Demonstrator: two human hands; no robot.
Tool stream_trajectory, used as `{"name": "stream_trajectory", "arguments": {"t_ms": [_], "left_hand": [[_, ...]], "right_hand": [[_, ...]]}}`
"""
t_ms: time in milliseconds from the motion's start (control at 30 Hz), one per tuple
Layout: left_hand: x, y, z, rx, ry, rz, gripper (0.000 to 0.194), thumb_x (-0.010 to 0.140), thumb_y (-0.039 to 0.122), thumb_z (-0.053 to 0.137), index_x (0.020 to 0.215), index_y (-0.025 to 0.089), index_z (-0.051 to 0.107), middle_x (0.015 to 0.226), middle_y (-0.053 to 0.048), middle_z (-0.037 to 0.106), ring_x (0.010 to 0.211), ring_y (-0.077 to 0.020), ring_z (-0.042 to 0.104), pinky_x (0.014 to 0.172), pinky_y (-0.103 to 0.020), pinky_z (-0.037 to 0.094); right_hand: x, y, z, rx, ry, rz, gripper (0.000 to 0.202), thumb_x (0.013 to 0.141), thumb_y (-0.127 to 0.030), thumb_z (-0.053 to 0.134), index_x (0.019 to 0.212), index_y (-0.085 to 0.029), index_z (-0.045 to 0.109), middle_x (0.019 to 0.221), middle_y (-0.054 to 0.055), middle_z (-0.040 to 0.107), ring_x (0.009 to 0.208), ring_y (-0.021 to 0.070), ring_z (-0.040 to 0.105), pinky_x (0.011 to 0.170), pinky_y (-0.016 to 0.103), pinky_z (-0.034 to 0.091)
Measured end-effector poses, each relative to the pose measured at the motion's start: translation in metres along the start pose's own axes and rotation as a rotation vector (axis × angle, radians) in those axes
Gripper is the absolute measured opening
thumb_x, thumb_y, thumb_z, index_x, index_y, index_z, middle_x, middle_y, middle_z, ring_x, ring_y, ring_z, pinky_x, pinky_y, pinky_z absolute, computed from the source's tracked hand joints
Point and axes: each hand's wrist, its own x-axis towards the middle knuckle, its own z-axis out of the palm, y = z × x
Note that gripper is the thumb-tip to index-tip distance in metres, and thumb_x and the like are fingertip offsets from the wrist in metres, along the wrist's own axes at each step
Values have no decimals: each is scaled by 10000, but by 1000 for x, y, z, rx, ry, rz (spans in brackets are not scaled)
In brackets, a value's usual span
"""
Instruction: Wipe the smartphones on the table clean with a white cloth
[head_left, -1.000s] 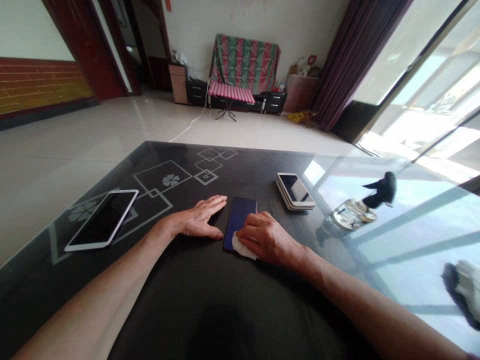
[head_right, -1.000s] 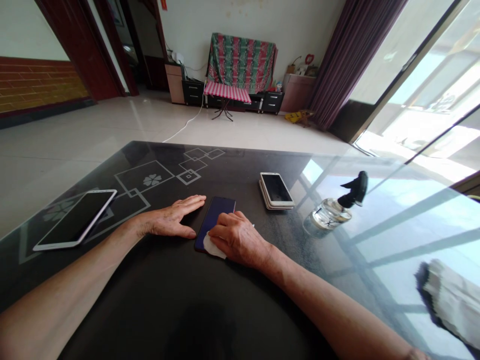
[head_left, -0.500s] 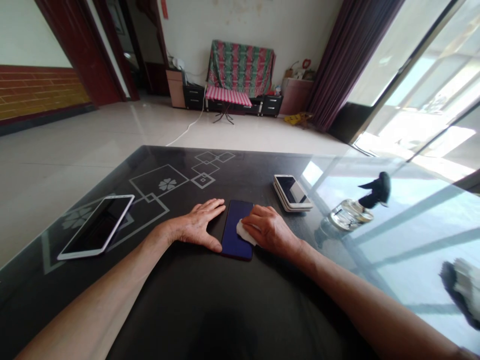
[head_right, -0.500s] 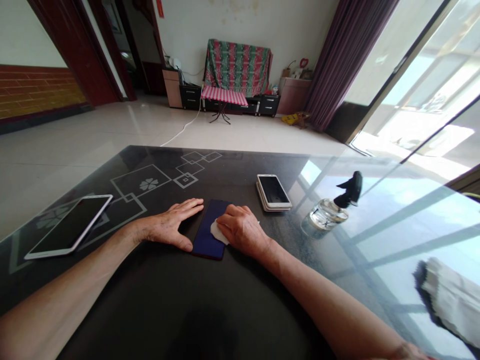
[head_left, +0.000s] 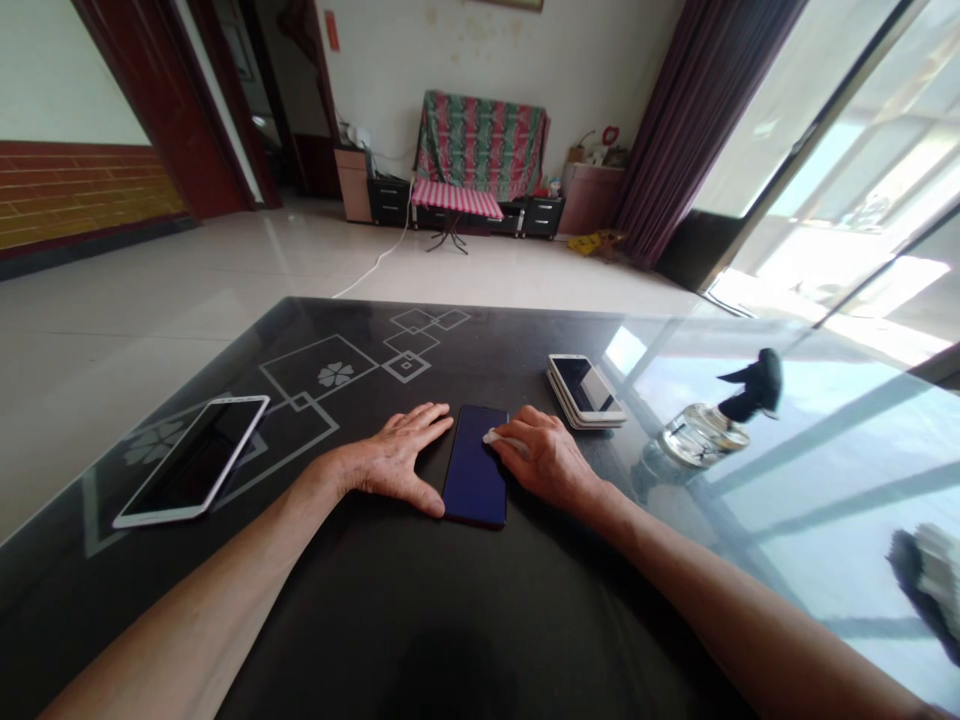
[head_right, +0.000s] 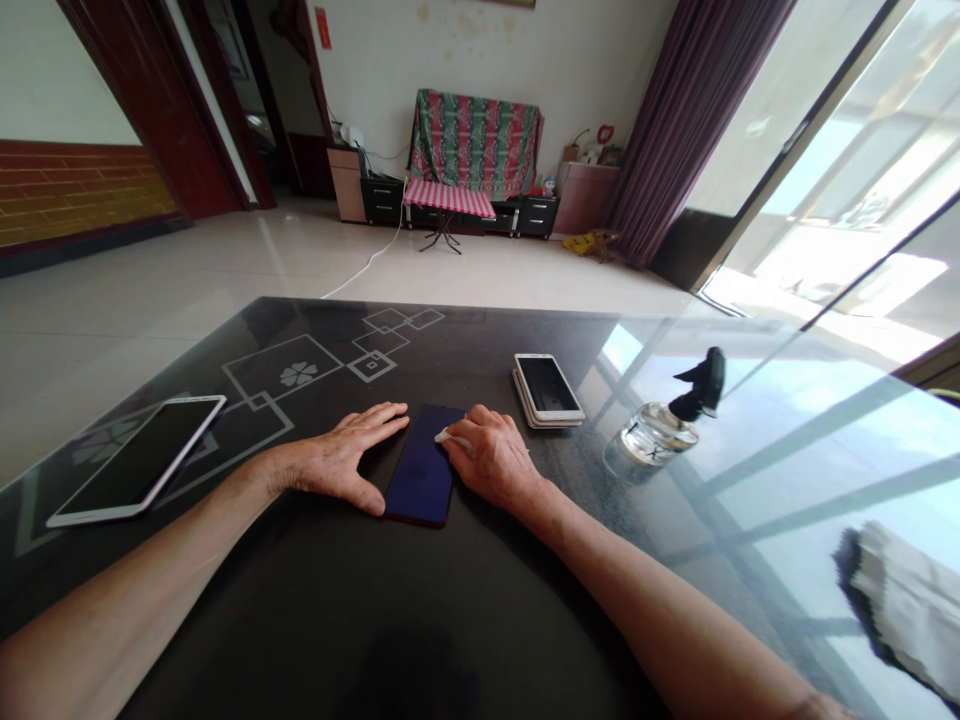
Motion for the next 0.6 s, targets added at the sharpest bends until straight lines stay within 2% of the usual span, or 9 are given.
{"name": "stream_trajectory", "arguments": {"t_ms": [100,300,400,600], "left_hand": [[0,1,0,2,-3,1,1190,569,768,648,1509,256,129,1594,-98,12,1449,-352,-34,1149,-557,38],[-1,5,-3,4,-7,-9,1174,573,756,653,1506,264,138,1593,-112,17,1447,-364,-18,1142,-566,44],[0,5,-3,12,-14,-18,1159,586,747,648,1506,260,138,1592,-115,6,1447,-364,-20,1139,-576,41],[0,4,-3,22,-20,-28,1142,599,736,644,1506,262,138,1594,-95,6,1450,-351,-18,1146,-565,42]], "right_hand": [[10,11,8,56,38,40,233,929,-370,526,949,-238,717,839,30,601,764,134,560,729,262,406],[21,26,20,-19,135,111,270,947,-370,488,979,-228,715,837,37,571,766,138,560,708,253,418],[19,25,19,-68,116,100,286,965,-344,444,1007,-224,700,866,48,559,792,149,547,742,266,418],[8,13,6,-106,34,-23,293,948,-224,428,1140,-188,646,954,82,548,824,167,512,802,304,397]]}}
